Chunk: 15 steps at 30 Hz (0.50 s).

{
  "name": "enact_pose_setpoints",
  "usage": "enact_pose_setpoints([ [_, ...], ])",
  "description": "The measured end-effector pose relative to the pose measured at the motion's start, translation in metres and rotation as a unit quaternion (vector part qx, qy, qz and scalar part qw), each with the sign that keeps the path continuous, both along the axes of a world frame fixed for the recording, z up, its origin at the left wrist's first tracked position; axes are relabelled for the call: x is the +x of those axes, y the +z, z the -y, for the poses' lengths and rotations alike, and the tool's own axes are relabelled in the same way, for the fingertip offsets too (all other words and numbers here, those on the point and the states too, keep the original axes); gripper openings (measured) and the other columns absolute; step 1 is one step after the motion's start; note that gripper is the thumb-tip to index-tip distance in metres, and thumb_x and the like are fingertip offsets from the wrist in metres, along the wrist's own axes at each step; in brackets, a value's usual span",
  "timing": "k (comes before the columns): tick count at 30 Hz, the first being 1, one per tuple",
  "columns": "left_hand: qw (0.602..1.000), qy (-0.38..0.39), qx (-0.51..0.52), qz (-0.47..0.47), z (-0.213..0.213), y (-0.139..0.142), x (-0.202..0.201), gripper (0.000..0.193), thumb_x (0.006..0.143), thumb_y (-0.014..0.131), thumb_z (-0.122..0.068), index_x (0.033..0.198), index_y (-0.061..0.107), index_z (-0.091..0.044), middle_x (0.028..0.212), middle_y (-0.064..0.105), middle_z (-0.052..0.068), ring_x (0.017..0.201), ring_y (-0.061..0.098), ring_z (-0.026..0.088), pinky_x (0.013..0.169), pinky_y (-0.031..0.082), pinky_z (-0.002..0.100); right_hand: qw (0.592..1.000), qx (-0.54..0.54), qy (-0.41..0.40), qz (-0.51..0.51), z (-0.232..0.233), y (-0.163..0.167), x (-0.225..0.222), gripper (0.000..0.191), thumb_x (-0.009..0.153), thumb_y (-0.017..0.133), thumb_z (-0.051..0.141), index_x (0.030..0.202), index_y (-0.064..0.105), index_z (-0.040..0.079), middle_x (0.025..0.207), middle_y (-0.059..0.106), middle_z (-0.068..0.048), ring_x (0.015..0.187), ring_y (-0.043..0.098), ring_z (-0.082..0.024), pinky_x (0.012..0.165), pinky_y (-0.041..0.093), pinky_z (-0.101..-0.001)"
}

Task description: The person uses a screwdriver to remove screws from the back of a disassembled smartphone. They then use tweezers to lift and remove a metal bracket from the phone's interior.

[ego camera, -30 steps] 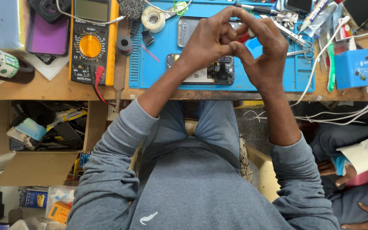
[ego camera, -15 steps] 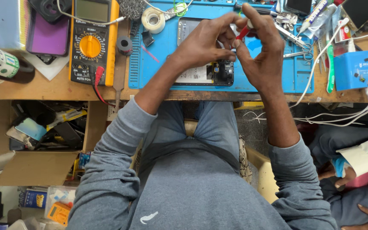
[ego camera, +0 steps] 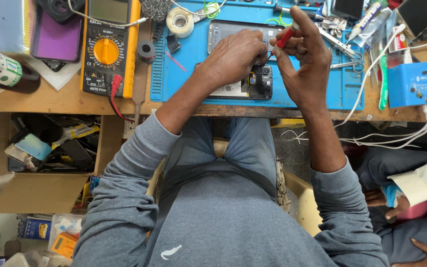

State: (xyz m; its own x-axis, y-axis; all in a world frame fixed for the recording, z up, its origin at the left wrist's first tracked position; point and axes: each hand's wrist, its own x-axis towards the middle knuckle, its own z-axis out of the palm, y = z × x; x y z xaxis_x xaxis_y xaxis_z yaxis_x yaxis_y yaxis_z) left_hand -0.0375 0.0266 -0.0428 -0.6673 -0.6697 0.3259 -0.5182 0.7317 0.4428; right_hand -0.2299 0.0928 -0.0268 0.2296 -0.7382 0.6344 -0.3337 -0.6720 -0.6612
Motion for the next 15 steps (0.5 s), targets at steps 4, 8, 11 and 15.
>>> enact_pose_setpoints([
  [4, 1.000, -0.005, 0.002, -0.017, 0.001, 0.002, 0.000, 0.005, 0.087, 0.072, -0.008, 0.083, 0.070, -0.007, 0.092, 0.063, 0.012, 0.095, 0.063, 0.034, 0.080, 0.050, 0.048, 1.000, -0.017, 0.000, 0.008, 0.001, -0.005, -0.002, 0.068, 0.111, 0.071, -0.019, 0.160, 0.038, 0.015, 0.128, 0.064, -0.009, 0.123, 0.072, -0.020, 0.104, 0.061, -0.0323],
  [8, 0.999, -0.017, 0.013, -0.049, 0.004, 0.003, 0.003, 0.009, 0.084, 0.076, -0.014, 0.084, 0.070, -0.007, 0.089, 0.064, 0.011, 0.094, 0.064, 0.034, 0.080, 0.050, 0.049, 0.999, -0.011, 0.001, 0.032, 0.003, -0.005, -0.002, 0.067, 0.114, 0.070, -0.018, 0.162, 0.036, 0.014, 0.130, 0.064, -0.010, 0.123, 0.072, -0.019, 0.105, 0.064, -0.0313],
  [11, 0.997, 0.005, 0.003, -0.071, 0.006, 0.002, 0.005, 0.011, 0.086, 0.078, -0.016, 0.085, 0.071, -0.007, 0.092, 0.065, 0.010, 0.094, 0.064, 0.034, 0.079, 0.050, 0.048, 0.997, -0.022, -0.008, 0.080, 0.002, -0.006, -0.001, 0.068, 0.113, 0.068, -0.020, 0.161, 0.033, 0.013, 0.130, 0.061, -0.012, 0.120, 0.069, -0.021, 0.106, 0.063, -0.0326],
  [15, 0.994, 0.042, -0.075, -0.070, 0.011, 0.000, 0.011, 0.006, 0.083, 0.077, -0.009, 0.083, 0.071, -0.009, 0.094, 0.064, 0.010, 0.096, 0.064, 0.033, 0.080, 0.051, 0.047, 0.992, -0.026, -0.042, 0.113, -0.002, -0.007, -0.013, 0.069, 0.114, 0.071, -0.018, 0.160, 0.031, 0.015, 0.128, 0.063, -0.011, 0.115, 0.071, -0.020, 0.099, 0.064, -0.0300],
])
